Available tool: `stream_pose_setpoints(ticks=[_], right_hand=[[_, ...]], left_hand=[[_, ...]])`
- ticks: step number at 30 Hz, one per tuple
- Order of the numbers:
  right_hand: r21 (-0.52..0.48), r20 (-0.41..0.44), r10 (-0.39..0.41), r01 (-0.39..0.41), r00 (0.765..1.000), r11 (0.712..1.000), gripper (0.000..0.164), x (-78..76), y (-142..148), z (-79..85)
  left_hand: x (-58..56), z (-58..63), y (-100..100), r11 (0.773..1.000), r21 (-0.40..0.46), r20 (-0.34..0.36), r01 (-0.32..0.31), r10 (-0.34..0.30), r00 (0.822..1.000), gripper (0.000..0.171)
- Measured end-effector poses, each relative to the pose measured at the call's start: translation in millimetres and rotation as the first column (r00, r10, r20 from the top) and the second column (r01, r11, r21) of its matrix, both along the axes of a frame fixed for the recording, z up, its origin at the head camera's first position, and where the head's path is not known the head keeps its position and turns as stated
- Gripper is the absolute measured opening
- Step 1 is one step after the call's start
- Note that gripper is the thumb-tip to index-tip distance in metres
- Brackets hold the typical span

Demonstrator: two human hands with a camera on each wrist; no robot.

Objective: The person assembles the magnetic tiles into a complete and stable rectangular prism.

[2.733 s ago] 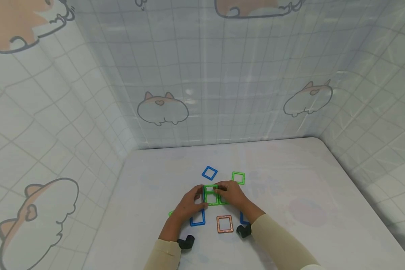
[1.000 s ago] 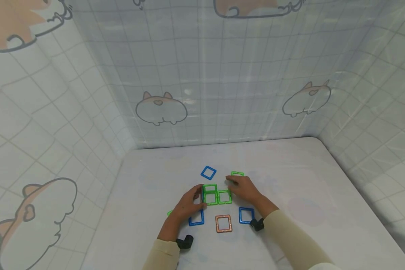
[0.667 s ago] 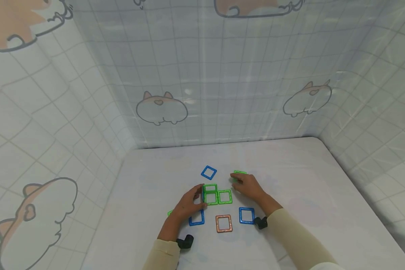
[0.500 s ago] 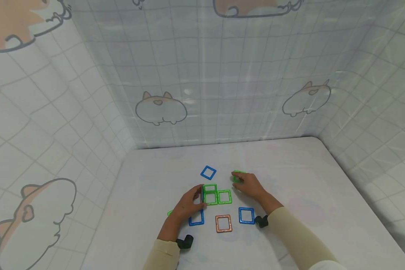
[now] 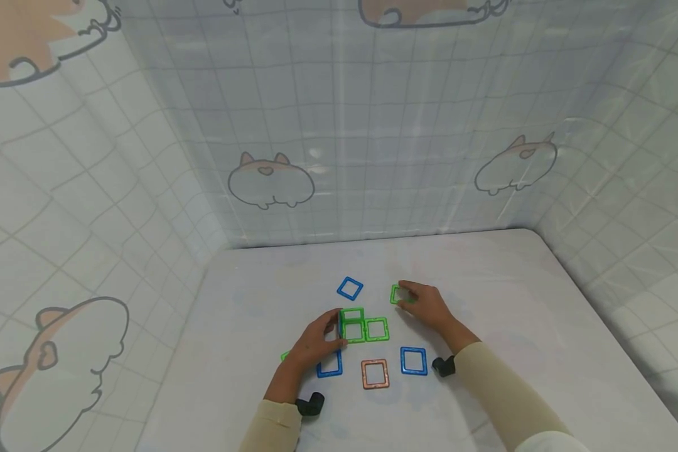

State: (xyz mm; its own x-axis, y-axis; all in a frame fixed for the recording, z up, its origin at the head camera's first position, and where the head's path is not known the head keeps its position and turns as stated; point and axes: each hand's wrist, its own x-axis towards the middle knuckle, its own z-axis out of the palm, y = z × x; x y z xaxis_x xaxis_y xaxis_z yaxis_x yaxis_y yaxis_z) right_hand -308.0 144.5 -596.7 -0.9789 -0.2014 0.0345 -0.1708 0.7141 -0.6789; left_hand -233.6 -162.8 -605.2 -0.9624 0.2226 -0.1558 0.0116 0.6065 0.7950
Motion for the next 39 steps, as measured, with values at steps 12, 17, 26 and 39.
stream_pose_setpoints(ticks=[12, 17, 26, 39], right_hand=[[0.010, 0.015, -0.009, 0.009, 1.000, 1.000, 0.065, -5.2, 16, -0.2], [0.010, 0.053, -0.001, 0.000, 0.999, 1.000, 0.073, -6.9, 16, 1.0], [0.037, 0.067, -0.018, 0.016, 0.998, 0.999, 0.073, -5.6, 21, -5.4], [-0.039, 0.034, -0.050, 0.052, 0.998, 0.998, 0.068, -1.0, 18, -6.5]], left_hand=[[0.5, 2.7, -2, 1.000, 0.005, 0.001, -0.007, 0.007, 1.000, 0.080], [0.7, 3.9, -2, 1.000, 0.015, 0.004, -0.012, 0.012, 1.000, 0.080], [1.4, -0.5, 0, 1.000, -0.013, 0.023, 0.009, -0.009, 1.000, 0.082], [3.1, 0.1, -2, 1.000, -0.017, 0.016, -0.002, 0.003, 1.000, 0.082]])
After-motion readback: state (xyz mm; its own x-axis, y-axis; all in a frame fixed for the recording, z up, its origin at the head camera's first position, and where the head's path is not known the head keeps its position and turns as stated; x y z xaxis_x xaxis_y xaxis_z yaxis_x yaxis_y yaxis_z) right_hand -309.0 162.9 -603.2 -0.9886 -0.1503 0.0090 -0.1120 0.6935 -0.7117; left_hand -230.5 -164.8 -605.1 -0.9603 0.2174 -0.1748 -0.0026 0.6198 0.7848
